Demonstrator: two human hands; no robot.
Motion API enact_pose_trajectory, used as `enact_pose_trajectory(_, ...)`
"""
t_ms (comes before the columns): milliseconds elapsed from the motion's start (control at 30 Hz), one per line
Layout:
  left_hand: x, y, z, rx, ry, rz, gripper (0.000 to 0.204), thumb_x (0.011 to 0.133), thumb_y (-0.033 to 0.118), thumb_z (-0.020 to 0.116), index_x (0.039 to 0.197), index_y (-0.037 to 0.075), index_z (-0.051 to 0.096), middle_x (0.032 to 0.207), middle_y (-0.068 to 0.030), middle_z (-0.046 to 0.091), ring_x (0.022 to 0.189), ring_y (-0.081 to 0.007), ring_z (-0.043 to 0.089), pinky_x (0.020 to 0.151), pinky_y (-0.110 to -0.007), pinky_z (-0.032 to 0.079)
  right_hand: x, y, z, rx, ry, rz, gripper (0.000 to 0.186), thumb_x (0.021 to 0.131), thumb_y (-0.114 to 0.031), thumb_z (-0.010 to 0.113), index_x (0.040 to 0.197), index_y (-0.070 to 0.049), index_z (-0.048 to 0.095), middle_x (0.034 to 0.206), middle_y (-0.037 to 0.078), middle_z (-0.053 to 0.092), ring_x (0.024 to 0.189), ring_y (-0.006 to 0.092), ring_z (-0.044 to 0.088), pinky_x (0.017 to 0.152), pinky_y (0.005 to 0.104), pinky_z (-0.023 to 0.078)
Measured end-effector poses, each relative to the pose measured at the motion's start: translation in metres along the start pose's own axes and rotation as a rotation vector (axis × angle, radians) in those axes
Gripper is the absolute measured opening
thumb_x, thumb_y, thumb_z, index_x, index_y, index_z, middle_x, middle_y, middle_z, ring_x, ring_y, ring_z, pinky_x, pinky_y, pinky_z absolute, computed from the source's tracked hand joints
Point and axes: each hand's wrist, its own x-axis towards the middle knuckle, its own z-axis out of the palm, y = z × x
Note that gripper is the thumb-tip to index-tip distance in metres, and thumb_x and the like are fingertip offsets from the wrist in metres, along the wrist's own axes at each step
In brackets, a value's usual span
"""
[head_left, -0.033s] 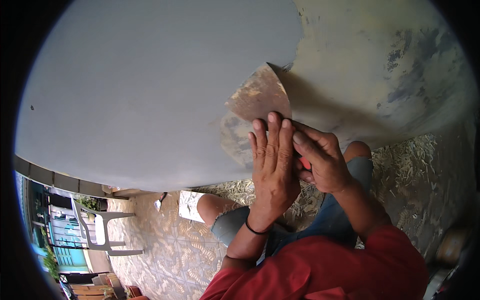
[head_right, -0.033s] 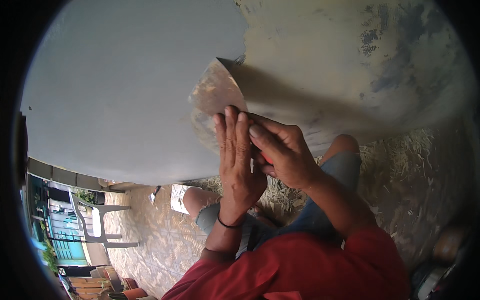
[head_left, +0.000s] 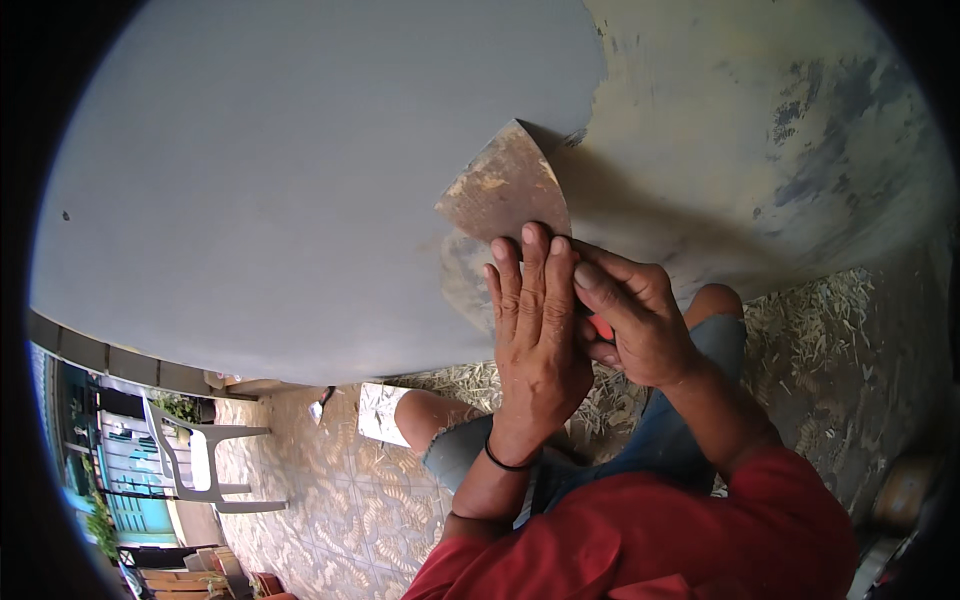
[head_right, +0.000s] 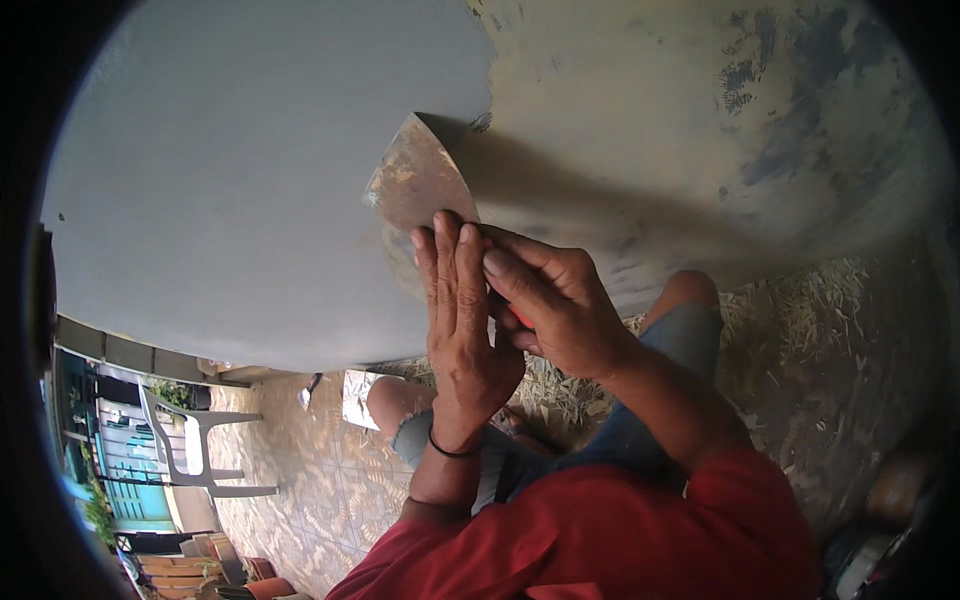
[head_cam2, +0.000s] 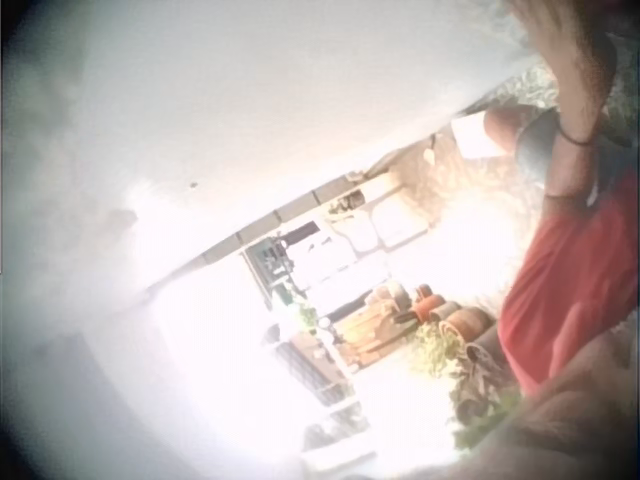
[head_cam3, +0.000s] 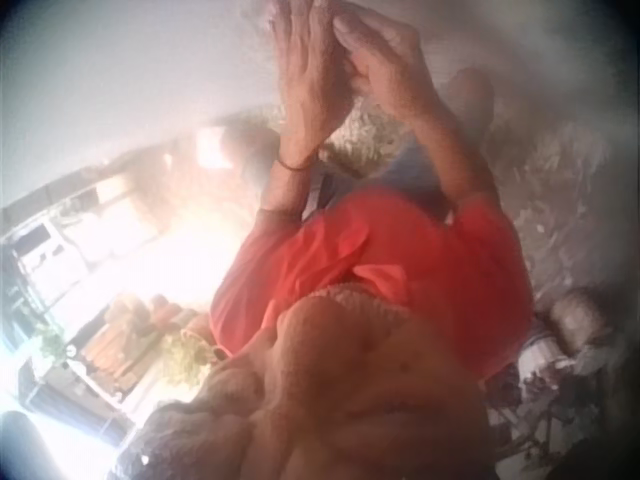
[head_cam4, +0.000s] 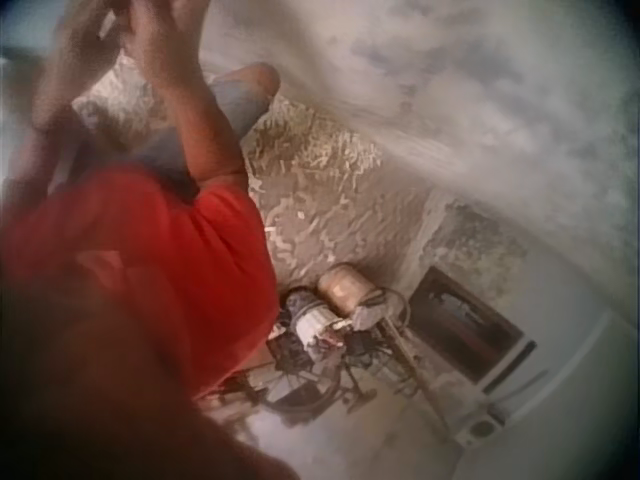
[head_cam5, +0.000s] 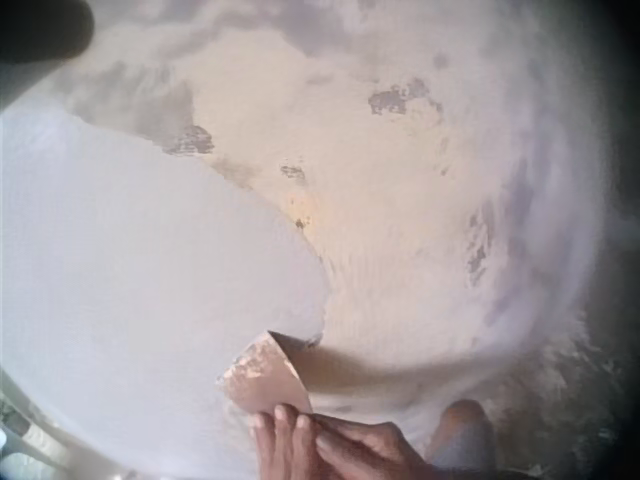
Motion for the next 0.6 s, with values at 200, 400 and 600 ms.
enact_pose_trajectory(200, -0.031, 0.004, 0.007, 0.016, -0.105, 0.005, 0.070, 0.093, -0.004, 0.059, 0.161, 0.000, 0.046, 0.172, -0.0210, 0.037, 0.163, -0.0431, 0.024, 0.130, -0.060, 0.021, -0.029, 0.025, -0.002, -0.021, 0.097, -0.051, 0.045, 0.116, -0.022, 0.050, 0.156, -0.001, 0.053, 0.083, 0.000, 0.063, 0.060, 0.0033, 0.049, 0.044, 0.0222, 0.036)
enact_pose_trajectory(400, -0.024, -0.012, 0.004, 0.039, -0.126, 0.024, 0.070, 0.092, -0.005, 0.059, 0.161, 0.004, 0.048, 0.172, -0.0178, 0.038, 0.162, -0.0402, 0.027, 0.130, -0.061, 0.022, -0.019, 0.029, 0.001, 0.002, 0.142, 0.014, 0.046, 0.116, -0.024, 0.051, 0.156, -0.002, 0.053, 0.088, 0.000, 0.062, 0.058, 0.0043, 0.048, 0.041, 0.0217, 0.035)
enact_pose_trajectory(600, -0.025, -0.005, 0.003, -0.032, -0.093, -0.032, 0.074, 0.091, -0.006, 0.061, 0.162, 0.006, 0.047, 0.171, -0.0162, 0.040, 0.162, -0.0384, 0.029, 0.130, -0.059, 0.023, -0.018, 0.026, -0.001, 0.035, 0.096, 0.029, 0.047, 0.115, -0.027, 0.053, 0.155, -0.003, 0.054, 0.088, -0.001, 0.060, 0.059, 0.0047, 0.047, 0.042, 0.0217, 0.035)
